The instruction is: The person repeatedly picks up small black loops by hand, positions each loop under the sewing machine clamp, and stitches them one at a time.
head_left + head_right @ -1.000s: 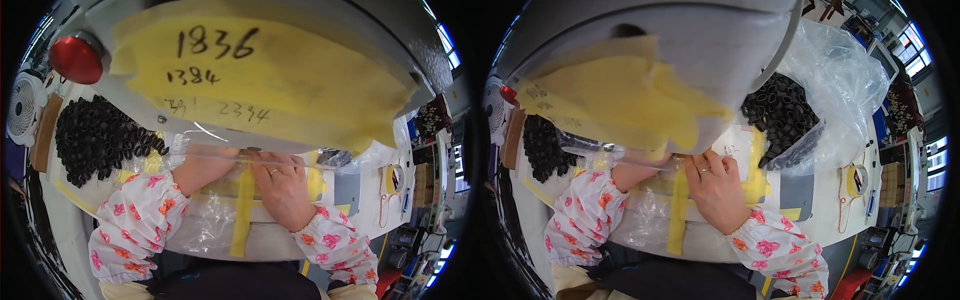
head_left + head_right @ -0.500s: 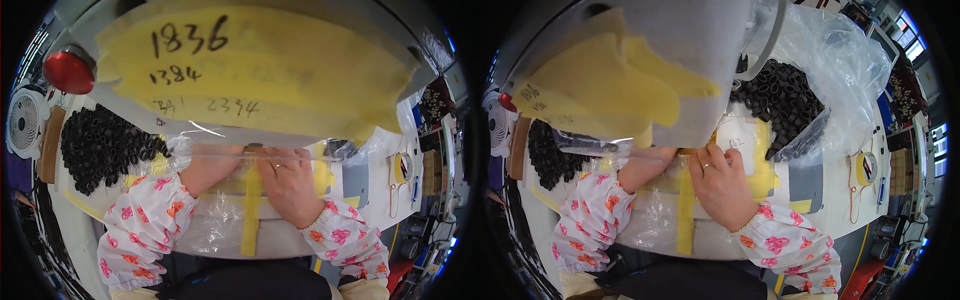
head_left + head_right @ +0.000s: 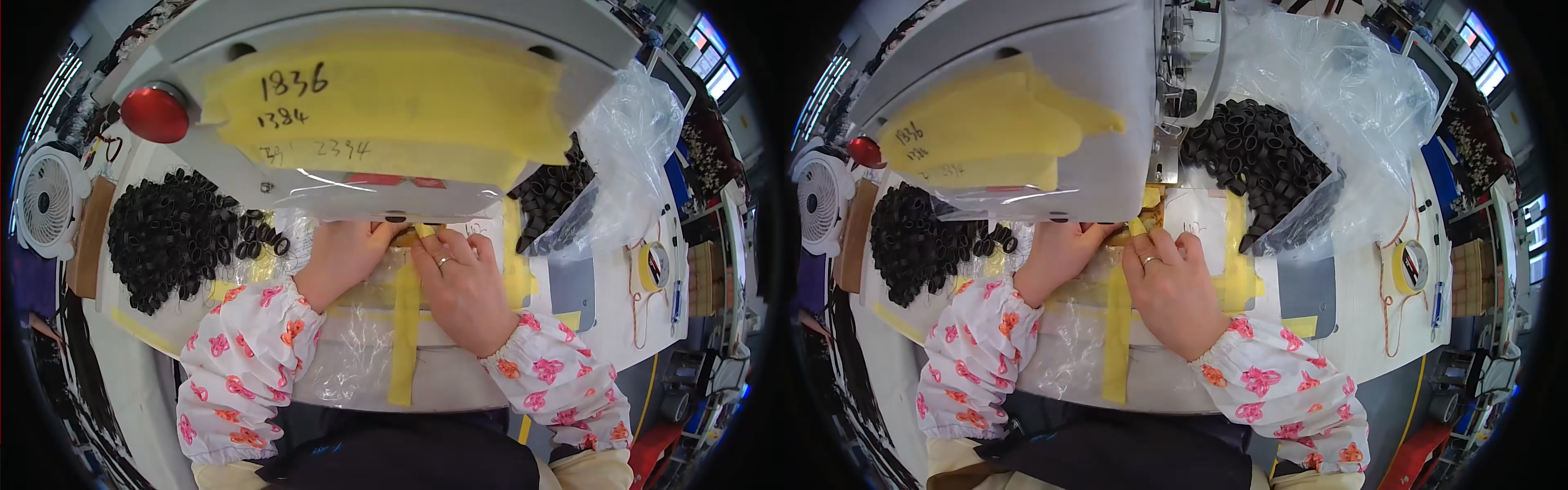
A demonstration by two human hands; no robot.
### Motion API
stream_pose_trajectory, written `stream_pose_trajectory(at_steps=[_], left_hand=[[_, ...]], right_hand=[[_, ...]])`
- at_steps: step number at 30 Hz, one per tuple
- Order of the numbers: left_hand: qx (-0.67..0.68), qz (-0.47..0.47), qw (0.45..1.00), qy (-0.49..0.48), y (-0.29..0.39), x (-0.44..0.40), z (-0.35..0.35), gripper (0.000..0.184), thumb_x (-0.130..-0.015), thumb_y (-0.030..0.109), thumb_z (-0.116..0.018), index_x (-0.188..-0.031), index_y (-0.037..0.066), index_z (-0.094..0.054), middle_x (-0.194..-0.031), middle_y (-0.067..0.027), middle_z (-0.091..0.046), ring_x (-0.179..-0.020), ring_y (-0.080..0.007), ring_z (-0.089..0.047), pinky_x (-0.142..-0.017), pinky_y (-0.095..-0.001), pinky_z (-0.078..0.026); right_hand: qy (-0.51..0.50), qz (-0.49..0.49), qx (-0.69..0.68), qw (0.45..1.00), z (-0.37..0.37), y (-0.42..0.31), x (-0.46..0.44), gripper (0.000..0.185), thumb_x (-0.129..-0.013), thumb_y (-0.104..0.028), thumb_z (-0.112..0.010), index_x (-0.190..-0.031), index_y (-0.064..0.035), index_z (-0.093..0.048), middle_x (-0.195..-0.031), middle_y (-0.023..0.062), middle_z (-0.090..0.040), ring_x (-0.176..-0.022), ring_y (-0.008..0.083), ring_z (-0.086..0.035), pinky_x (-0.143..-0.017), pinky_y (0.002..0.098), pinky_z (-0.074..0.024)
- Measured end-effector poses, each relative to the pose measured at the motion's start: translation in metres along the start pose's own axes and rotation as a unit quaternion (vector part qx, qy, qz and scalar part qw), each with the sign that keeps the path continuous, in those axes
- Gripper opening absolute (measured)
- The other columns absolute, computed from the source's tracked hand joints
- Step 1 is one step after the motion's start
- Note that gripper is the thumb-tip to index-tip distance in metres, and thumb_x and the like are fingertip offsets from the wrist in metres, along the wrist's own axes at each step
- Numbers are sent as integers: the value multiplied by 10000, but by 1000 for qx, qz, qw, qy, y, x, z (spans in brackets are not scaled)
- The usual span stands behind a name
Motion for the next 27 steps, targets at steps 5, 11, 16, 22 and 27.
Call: stream_pose_trajectory(at_steps=[5, 11, 16, 22, 27], left_hand=[[-115, -60, 989, 65, 3, 13, 5, 208, -845, 240, -563, -922, 58, -628, -653, -108, -614, -615, -289, -603, -542, -397, -460], [-109, -139, 984, -29, 28, 45, -1, 177, -846, 147, -554, -994, 50, -564, -611, -126, -584, -521, -330, -573, -472, -436, -426], [-63, -163, 983, -50, 34, 51, -4, 159, -810, 116, -523, -934, 18, -507, -576, -111, -560, -499, -323, -565, -437, -436, -417], [-98, -263, 960, -26, 36, 62, -13, 271, -765, 114, -616, -1021, 29, -589, -528, -32, -509, -400, -223, -486, -383, -352, -365], [-130, -321, 938, -11, 29, 57, -11, 273, -754, 131, -635, -1013, 52, -597, -584, -13, -539, -435, -190, -507, -417, -325, -389]], right_hand=[[59, 8, -73, 996, -9, 11, 3, 260, -724, -101, -588, -969, -11, -583, -997, 97, -582, -964, 230, -510, -791, 366, -382], [28, -149, -308, 939, 11, 15, -5, 296, -767, -104, -672, -1026, -1, -571, -859, 122, -607, -716, 204, -575, -603, 309, -439], [-137, -360, -594, 706, 8, 29, -8, 331, -842, -141, -650, -1071, 64, -528, -680, 52, -607, -502, 81, -533, -453, 228, -415], [-156, -339, -516, 771, -1, 32, -12, 289, -838, -173, -659, -968, 68, -567, -631, 29, -598, -517, 62, -536, -451, 219, -424], [-176, -312, -518, 777, 1, 38, -6, 267, -803, -171, -691, -891, 64, -602, -668, 64, -634, -533, 69, -554, -498, 222, -450]])
Point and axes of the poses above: each hand's wrist, its own x-axis away from the middle knuckle, its own z-axis out of the back of the hand, y = z × x, the point moved 1 cm from there along -x, towards the middle knuckle
